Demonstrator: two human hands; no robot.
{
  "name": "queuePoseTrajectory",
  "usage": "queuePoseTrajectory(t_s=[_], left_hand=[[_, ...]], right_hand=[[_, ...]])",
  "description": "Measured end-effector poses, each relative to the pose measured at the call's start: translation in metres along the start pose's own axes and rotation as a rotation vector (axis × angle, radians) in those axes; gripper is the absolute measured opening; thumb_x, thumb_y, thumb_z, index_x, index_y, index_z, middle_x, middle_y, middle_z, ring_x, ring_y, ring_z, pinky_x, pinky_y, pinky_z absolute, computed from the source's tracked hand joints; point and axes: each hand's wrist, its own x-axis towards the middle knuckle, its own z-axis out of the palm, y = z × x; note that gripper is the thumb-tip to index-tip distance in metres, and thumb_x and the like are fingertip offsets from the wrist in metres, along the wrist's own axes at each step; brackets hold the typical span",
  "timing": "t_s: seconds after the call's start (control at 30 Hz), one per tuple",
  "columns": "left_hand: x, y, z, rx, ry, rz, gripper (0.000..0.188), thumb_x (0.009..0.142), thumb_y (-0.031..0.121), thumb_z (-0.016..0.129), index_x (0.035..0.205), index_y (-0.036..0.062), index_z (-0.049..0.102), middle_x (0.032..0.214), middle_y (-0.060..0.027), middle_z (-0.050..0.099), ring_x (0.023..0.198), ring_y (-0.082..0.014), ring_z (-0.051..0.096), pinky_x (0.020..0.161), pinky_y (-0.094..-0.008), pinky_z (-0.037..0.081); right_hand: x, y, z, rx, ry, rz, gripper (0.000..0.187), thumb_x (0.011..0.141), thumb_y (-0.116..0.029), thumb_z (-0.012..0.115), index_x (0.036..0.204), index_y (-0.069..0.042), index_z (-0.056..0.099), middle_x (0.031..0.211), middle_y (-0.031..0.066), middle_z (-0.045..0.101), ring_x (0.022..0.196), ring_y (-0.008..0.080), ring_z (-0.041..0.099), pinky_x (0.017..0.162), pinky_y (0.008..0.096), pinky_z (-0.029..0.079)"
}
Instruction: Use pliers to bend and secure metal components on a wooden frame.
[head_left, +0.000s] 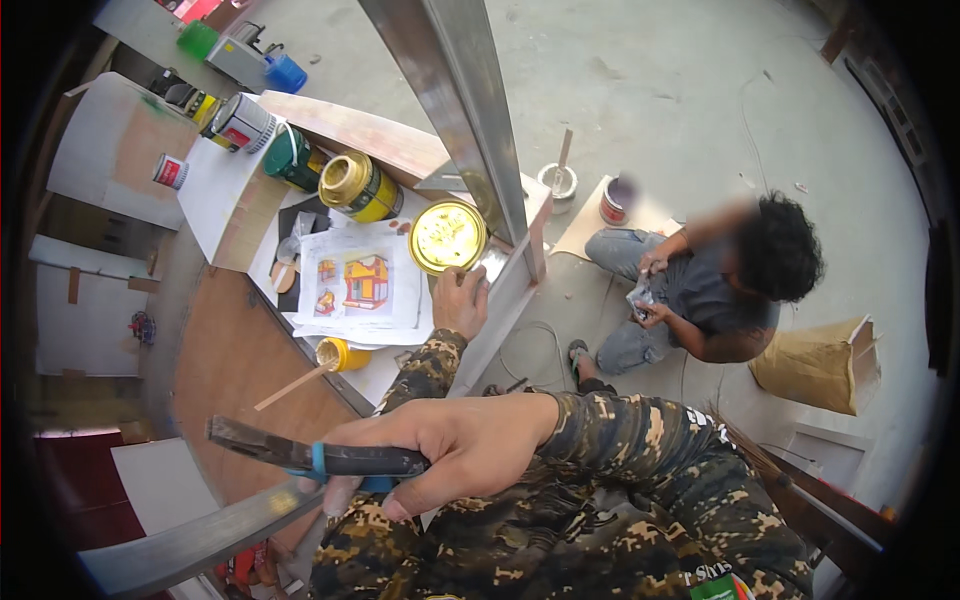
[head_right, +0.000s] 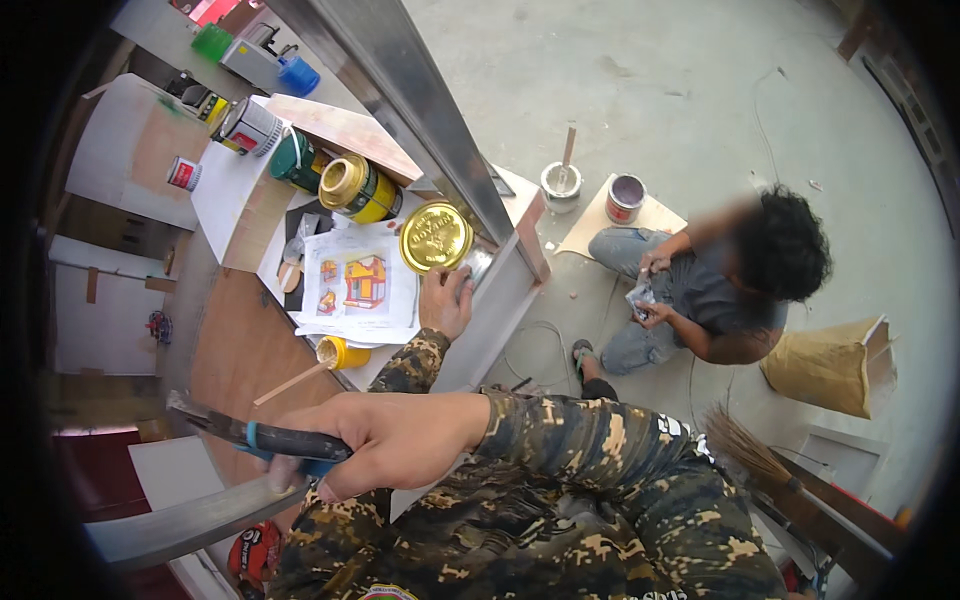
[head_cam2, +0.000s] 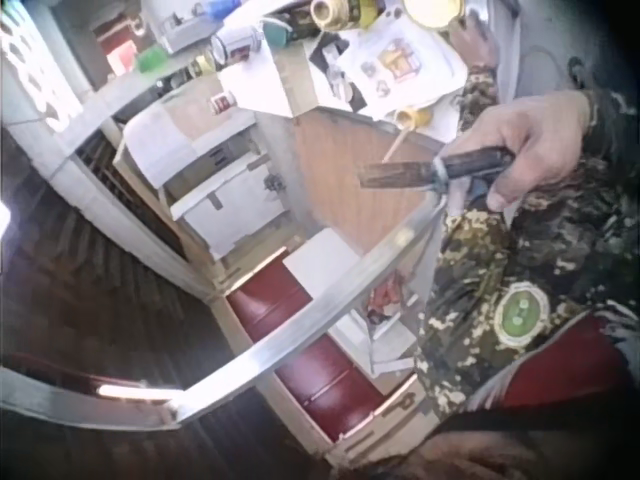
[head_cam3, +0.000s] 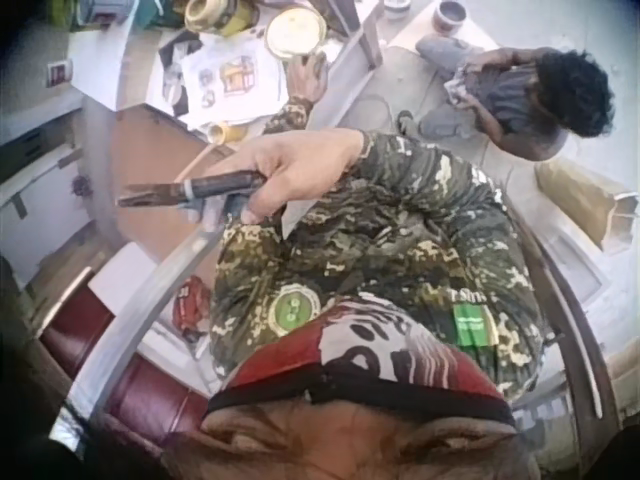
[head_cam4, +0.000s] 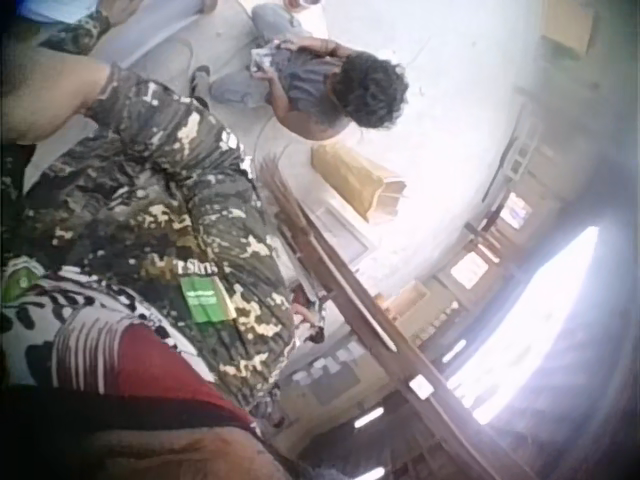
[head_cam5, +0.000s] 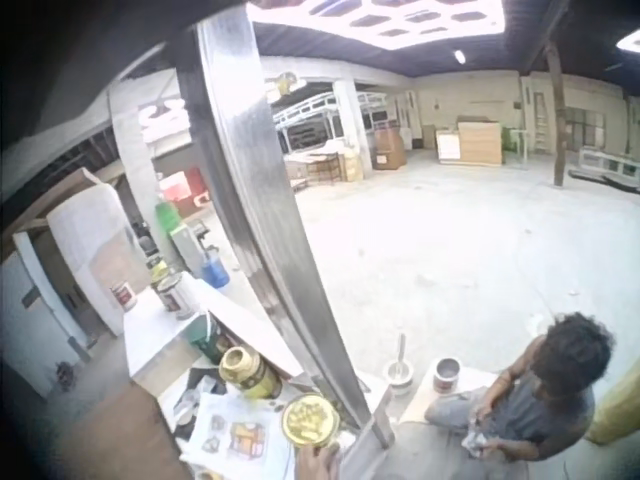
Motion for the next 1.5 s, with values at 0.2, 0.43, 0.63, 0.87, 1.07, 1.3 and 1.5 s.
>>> queuePoseTrajectory(t_s=[0.2, 0.43, 0.63, 0.87, 1.07, 1.3, 1.5], left_hand=[[-0.003, -0.01, 0.02, -0.036, 0.061, -0.063, 0.016, 0.086, 0.015, 0.068, 0.1, 0.0087, 0.065, 0.099, -0.0171, 0.057, 0.093, -0.0404, 0.058, 0.08, -0.0526, 0.046], [-0.001, -0.009, 0.011, -0.089, 0.091, -0.037, 0.014, 0.091, 0.015, 0.065, 0.102, 0.006, 0.064, 0.101, -0.0164, 0.058, 0.097, -0.0388, 0.057, 0.086, -0.048, 0.047], [-0.001, 0.001, 0.005, -0.141, 0.046, -0.042, 0.021, 0.089, 0.018, 0.068, 0.105, 0.0064, 0.064, 0.104, -0.0159, 0.056, 0.101, -0.0373, 0.056, 0.089, -0.0476, 0.046], [-0.002, 0.004, 0.003, -0.109, -0.007, -0.097, 0.044, 0.071, 0.014, 0.081, 0.11, 0.0091, 0.061, 0.108, -0.0144, 0.053, 0.105, -0.0368, 0.055, 0.091, -0.0468, 0.047], [-0.003, 0.0, 0.011, -0.105, 0.041, -0.079, 0.04, 0.074, 0.02, 0.083, 0.107, 0.0093, 0.062, 0.107, -0.0125, 0.054, 0.105, -0.0355, 0.056, 0.088, -0.0461, 0.048], [0.0, 0.009, 0.011, -0.127, 0.055, -0.096, 0.037, 0.079, 0.026, 0.082, 0.105, 0.0085, 0.062, 0.102, -0.0124, 0.056, 0.101, -0.0358, 0.057, 0.085, -0.0469, 0.048], [0.001, 0.005, 0.015, -0.091, 0.049, -0.067, 0.043, 0.082, 0.035, 0.082, 0.101, 0.0035, 0.059, 0.1, -0.0148, 0.054, 0.096, -0.0372, 0.056, 0.084, -0.046, 0.047]], right_hand=[[-0.032, 0.066, -0.031, 0.023, 0.536, 0.16, 0.03, 0.09, 0.0, 0.061, 0.12, -0.001, 0.062, 0.115, 0.0087, 0.064, 0.105, 0.0169, 0.062, 0.088, 0.0292, 0.049], [-0.086, 0.124, -0.074, 0.468, 1.18, 0.261, 0.028, 0.09, 0.002, 0.047, 0.113, 0.001, 0.061, 0.113, 0.0114, 0.068, 0.115, 0.0278, 0.068, 0.081, 0.0313, 0.055], [-0.124, 0.142, -0.112, 0.688, 1.018, 0.058, 0.036, 0.093, 0.005, 0.04, 0.123, 0.002, 0.06, 0.13, 0.0144, 0.064, 0.121, 0.0315, 0.065, 0.103, 0.0442, 0.054], [-0.129, 0.141, -0.125, 0.701, 0.909, -0.016, 0.043, 0.089, 0.003, 0.037, 0.13, 0.005, 0.051, 0.139, 0.0263, 0.056, 0.125, 0.0432, 0.06, 0.105, 0.0499, 0.053], [-0.127, 0.148, -0.135, 0.691, 0.921, 0.042, 0.045, 0.087, 0.001, 0.04, 0.131, 0.006, 0.049, 0.14, 0.0283, 0.054, 0.126, 0.0431, 0.059, 0.107, 0.05, 0.051], [-0.125, 0.147, -0.139, 0.741, 0.943, 0.056, 0.048, 0.083, 0.004, 0.042, 0.13, 0.007, 0.049, 0.14, 0.0278, 0.055, 0.122, 0.042, 0.06, 0.108, 0.0502, 0.05], [-0.138, 0.161, -0.149, 0.774, 0.797, -0.027, 0.046, 0.085, 0.002, 0.047, 0.13, 0.006, 0.052, 0.142, 0.0273, 0.053, 0.126, 0.0414, 0.059, 0.11, 0.0515, 0.048]])
